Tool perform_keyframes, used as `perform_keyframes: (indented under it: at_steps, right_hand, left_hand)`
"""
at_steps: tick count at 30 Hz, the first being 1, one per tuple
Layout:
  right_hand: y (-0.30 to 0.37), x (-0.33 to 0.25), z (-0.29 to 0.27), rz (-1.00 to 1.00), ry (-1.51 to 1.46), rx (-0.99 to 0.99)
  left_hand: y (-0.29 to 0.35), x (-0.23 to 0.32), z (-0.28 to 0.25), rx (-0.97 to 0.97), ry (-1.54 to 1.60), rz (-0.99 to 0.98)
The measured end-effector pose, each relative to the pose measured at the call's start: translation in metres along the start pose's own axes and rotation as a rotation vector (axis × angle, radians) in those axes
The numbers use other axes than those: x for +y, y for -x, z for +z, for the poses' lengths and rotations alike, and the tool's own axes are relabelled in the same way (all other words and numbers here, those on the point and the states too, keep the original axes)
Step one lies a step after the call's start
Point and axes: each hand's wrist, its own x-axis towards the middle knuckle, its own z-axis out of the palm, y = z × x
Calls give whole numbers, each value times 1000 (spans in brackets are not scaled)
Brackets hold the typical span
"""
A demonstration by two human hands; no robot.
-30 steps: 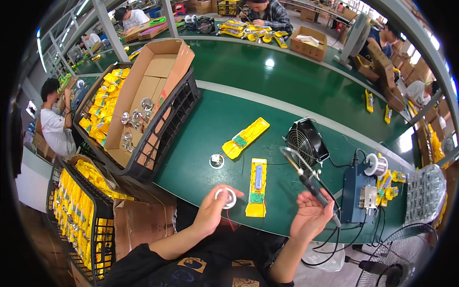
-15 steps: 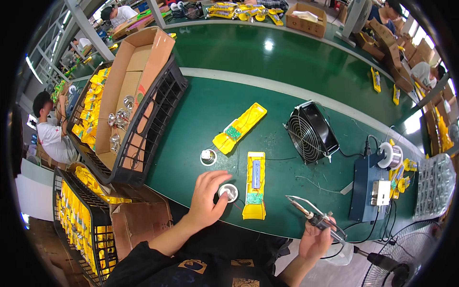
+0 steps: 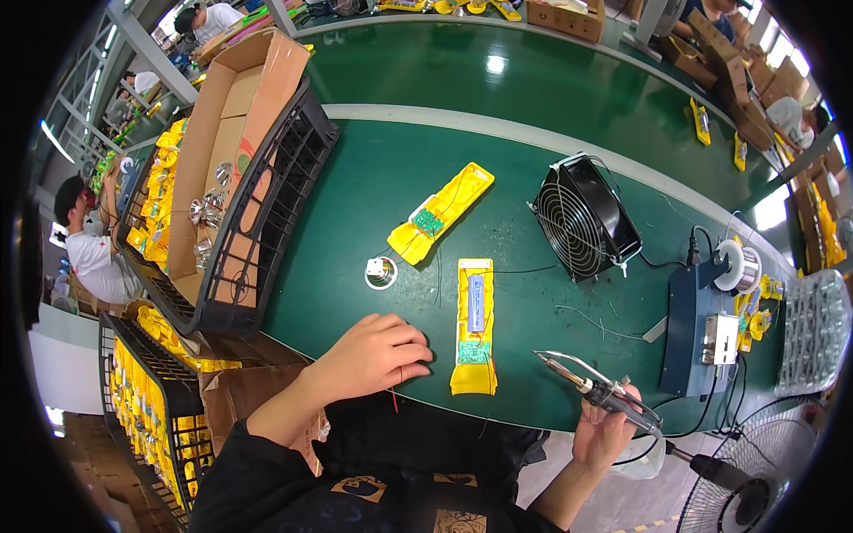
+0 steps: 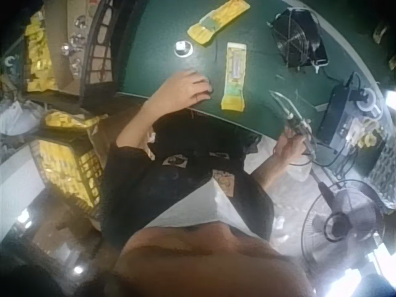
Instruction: The person solders wiring to circuit boards inside flashlight casings using a soldering iron and places assembled components onto the conveyor belt. They then retrieve reflectors from a container and solder them to additional flashlight housings.
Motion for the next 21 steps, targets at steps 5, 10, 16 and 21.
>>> perform_keyframes:
  at_steps: [5,10,16,21]
  right_hand:
    - [-24,-14,6,60,50,-125]
    - [-53,-26,10,259,175,-355]
    - [-78,-23,19,370,278,-355]
    - [-94,-11,48,402,47,-453]
  left_hand:
    - [4,-16,-11,-55,197,168]
    - [2,-28,-11,-86,323,249]
    - [3,-25,3,-49,474,300]
    - [16,17,28,184,849,-193]
